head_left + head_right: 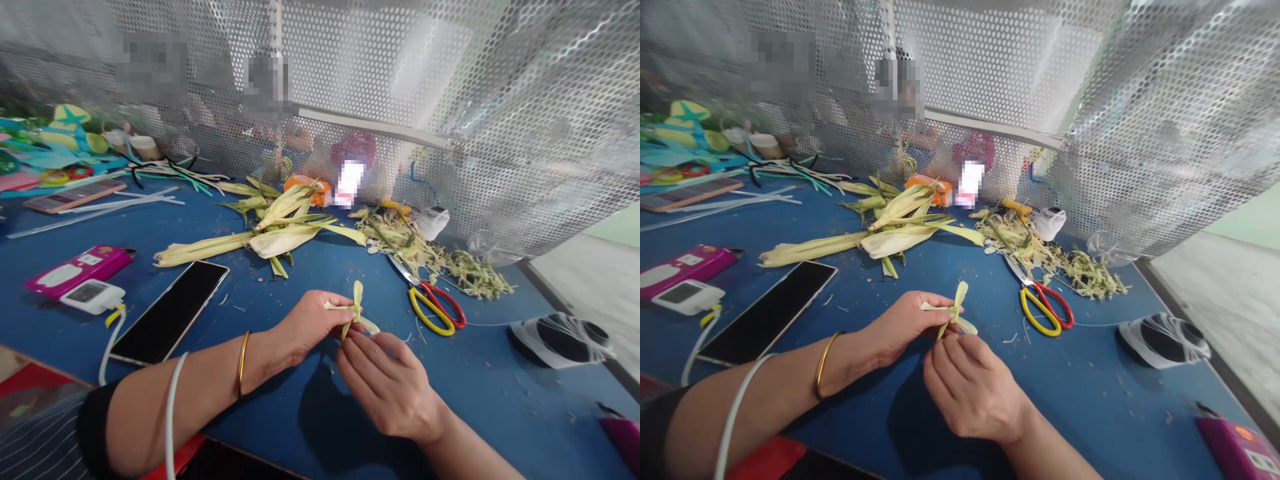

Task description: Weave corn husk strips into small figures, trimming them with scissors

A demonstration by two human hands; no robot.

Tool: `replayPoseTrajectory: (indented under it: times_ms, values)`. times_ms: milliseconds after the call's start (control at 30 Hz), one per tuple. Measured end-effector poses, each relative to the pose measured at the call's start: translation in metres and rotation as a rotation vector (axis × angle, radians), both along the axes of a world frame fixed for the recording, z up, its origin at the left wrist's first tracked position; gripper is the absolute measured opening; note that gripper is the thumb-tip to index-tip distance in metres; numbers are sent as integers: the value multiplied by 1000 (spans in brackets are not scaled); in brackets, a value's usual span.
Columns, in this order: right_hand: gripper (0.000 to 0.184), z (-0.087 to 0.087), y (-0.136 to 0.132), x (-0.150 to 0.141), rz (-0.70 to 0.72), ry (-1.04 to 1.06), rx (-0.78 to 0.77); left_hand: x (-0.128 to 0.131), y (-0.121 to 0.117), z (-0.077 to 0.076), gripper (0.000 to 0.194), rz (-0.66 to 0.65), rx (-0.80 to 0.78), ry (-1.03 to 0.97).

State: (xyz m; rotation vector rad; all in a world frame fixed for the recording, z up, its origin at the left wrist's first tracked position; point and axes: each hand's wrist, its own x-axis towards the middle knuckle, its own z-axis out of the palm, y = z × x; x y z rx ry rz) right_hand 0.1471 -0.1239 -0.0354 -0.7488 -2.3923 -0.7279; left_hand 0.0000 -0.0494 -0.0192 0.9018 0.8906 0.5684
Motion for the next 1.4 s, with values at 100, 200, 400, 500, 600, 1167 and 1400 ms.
replayPoseTrajectory:
  times_ms: [100, 200, 400, 500, 600, 1167, 1400]
  values:
    - [29, 3, -1, 0, 12, 52, -27, -1, 1, -1, 21, -8, 15, -12]
    - [19, 8, 1, 3, -121, 254, -91, -3, 5, 0, 18, -7, 60, -46]
    - [20, 5, 14, 17, -471, 541, -491, -6, 10, 5, 28, -68, 63, -7]
    - [24, 0, 16, 17, -442, 643, -734, -5, 8, 5, 30, -80, 66, 20]
    - [23, -2, 14, 14, -429, 705, -824, -3, 5, 2, 32, -59, 98, 54]
    - [34, -1, 22, 9, -208, 1598, -1384, -6, 1, 0, 33, -303, 82, 71]
    - [35, -5, 22, 9, -265, 1685, -1198, -6, 1, 5, 25, -362, 224, 102]
